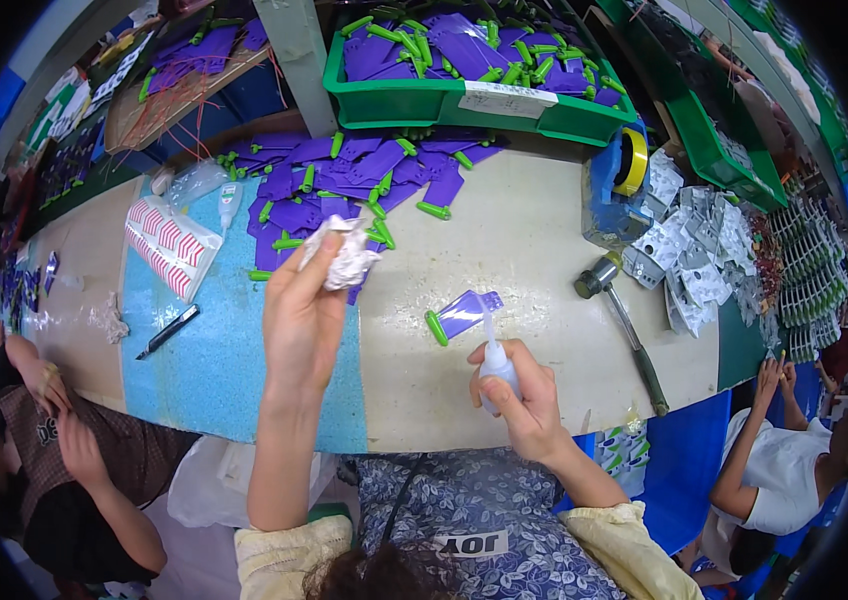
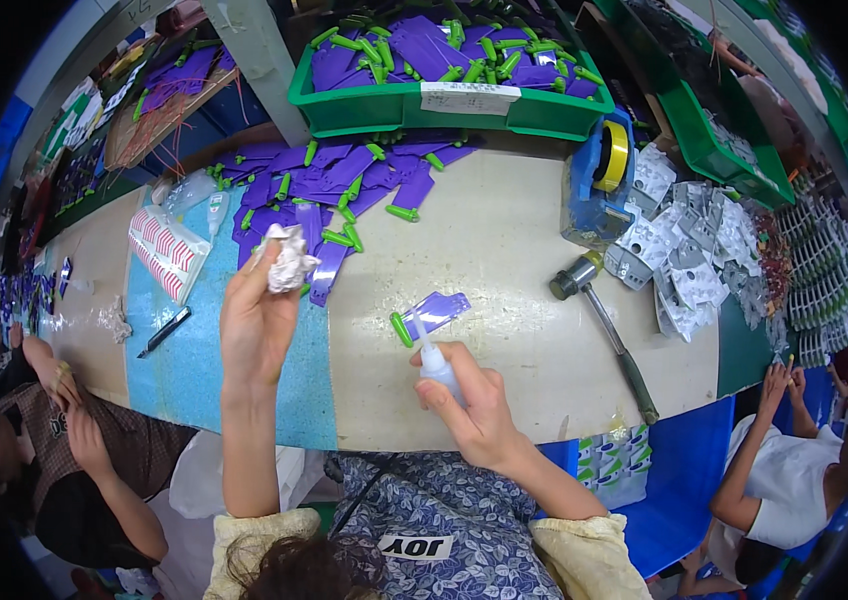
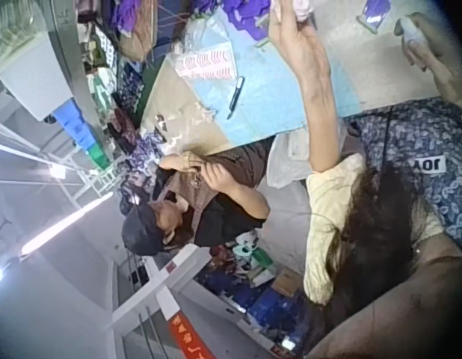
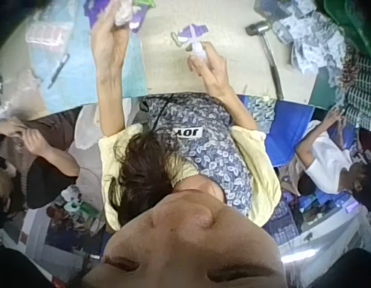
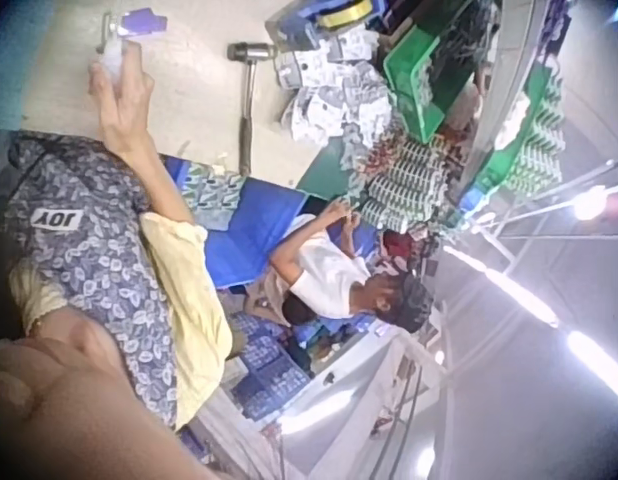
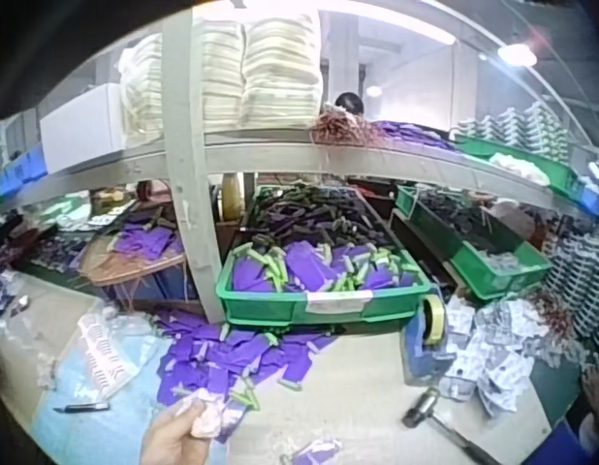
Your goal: The person assembles purple and green plastic components by inserting thin red wires into the purple parts. They use a hammer to secure the green pieces onto the purple bodies and apply a liquid from a squeeze bottle to the assembly. The person stacks the finished units and continues the repetitive assembly process.
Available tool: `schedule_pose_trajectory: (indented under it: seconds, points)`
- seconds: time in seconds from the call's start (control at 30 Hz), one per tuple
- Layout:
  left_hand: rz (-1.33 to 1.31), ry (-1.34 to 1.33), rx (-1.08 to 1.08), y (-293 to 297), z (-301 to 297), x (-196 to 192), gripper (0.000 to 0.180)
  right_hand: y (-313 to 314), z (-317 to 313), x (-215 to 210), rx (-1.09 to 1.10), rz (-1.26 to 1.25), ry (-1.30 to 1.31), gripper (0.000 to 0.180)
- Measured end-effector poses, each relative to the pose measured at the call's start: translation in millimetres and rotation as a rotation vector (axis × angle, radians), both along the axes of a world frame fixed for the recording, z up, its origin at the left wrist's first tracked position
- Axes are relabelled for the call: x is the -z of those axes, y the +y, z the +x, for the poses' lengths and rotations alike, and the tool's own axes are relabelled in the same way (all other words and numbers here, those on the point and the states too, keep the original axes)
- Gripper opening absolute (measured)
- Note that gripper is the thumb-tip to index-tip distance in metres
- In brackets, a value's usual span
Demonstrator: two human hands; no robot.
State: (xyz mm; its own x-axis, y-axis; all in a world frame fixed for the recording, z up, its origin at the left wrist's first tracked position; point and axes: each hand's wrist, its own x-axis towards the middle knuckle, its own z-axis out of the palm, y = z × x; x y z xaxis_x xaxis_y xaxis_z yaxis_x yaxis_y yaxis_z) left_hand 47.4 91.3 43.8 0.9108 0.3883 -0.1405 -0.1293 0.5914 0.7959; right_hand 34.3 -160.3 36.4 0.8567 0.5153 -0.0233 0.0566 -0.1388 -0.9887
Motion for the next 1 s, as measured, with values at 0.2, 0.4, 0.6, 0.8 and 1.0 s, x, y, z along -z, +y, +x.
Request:
schedule_pose_trajectory:
  seconds: [0.2,0.4,0.6,0.8,1.0]
  points:
    - [1.03,0.188,-0.569,85.4,-30.8,16.8,0.023,-5.3,127.2,40.2,0.356,0.016,-0.248,0.029]
    - [1.617,0.279,-0.514,146.1,-9.2,93.9,0.031,-22.5,273.2,99.8,0.752,-0.453,-0.61,0.024]
    - [1.757,0.235,-0.613,99.7,-23.8,72.8,0.037,-20.1,233.6,111.3,0.777,-0.097,-0.763,0.052]
    - [1.329,0.368,-0.455,43.1,-6.6,84.4,0.047,134.4,92.1,36.1,0.01,-0.492,-0.139,0.049]
    - [1.11,0.353,-0.401,34.6,-31.7,84.7,0.043,166.6,114.8,55.4,-0.161,-0.494,-0.732,0.045]
